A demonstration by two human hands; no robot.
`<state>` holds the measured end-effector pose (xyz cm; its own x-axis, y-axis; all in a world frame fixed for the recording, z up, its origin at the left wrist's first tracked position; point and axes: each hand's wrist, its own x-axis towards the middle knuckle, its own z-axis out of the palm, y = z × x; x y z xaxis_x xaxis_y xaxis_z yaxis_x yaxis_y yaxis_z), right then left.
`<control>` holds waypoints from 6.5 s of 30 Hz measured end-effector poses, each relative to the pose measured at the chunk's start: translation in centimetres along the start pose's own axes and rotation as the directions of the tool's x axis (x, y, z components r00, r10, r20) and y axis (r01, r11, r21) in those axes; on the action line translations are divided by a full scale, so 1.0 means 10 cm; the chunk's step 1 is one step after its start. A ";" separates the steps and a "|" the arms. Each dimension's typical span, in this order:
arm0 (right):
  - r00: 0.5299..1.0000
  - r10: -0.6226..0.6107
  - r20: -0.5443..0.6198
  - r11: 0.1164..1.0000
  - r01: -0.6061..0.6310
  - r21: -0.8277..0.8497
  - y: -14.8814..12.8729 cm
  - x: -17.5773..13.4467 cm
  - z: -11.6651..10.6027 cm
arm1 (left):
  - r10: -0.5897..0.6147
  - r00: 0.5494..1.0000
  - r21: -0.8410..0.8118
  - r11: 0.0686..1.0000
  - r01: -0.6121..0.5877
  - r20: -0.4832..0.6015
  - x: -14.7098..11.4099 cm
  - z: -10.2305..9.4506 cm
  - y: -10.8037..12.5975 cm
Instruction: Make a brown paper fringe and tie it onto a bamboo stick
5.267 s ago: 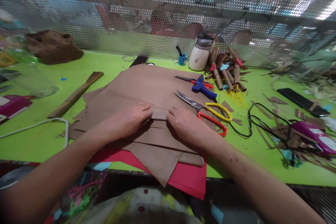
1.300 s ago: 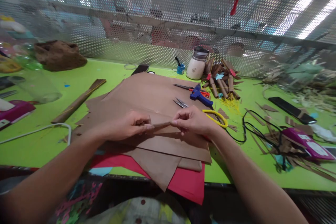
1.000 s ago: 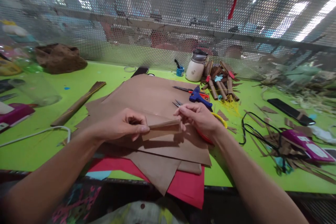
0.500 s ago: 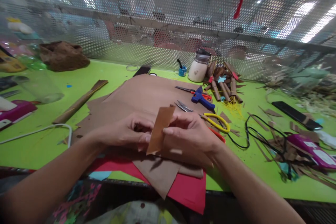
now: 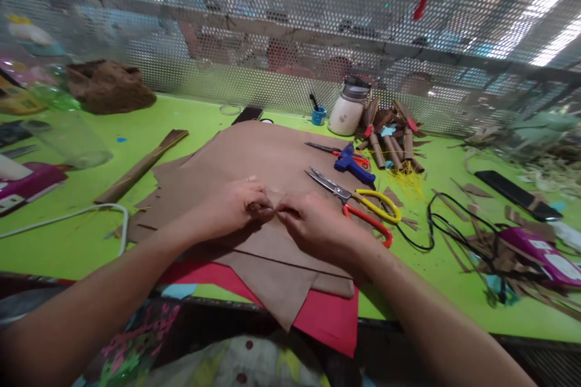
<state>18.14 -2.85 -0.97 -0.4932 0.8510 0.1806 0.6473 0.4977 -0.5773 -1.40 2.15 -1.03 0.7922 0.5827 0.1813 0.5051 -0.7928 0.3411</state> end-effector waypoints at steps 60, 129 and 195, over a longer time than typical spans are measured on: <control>0.988 -0.056 0.145 0.815 0.129 -0.566 0.04 -0.17 -0.06 | 0.071 0.982 0.334 0.934 -0.126 0.173 -0.04 -0.08 0.08; 0.955 -0.220 -0.199 0.940 0.153 -0.305 -0.17 -0.20 -0.03 | -0.196 0.945 -0.582 0.749 0.316 0.260 -0.03 -0.25 0.16; 0.991 0.093 0.100 0.810 -0.133 0.571 -0.06 -0.16 -0.24 | -0.250 0.951 -0.697 0.650 0.303 0.180 -0.08 -0.31 0.26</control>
<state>19.92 -4.16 1.00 -0.4869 0.8723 0.0458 0.2586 0.1940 -0.9463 -1.79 0.17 2.52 0.6888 0.7207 -0.0788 0.3293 -0.2141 0.9196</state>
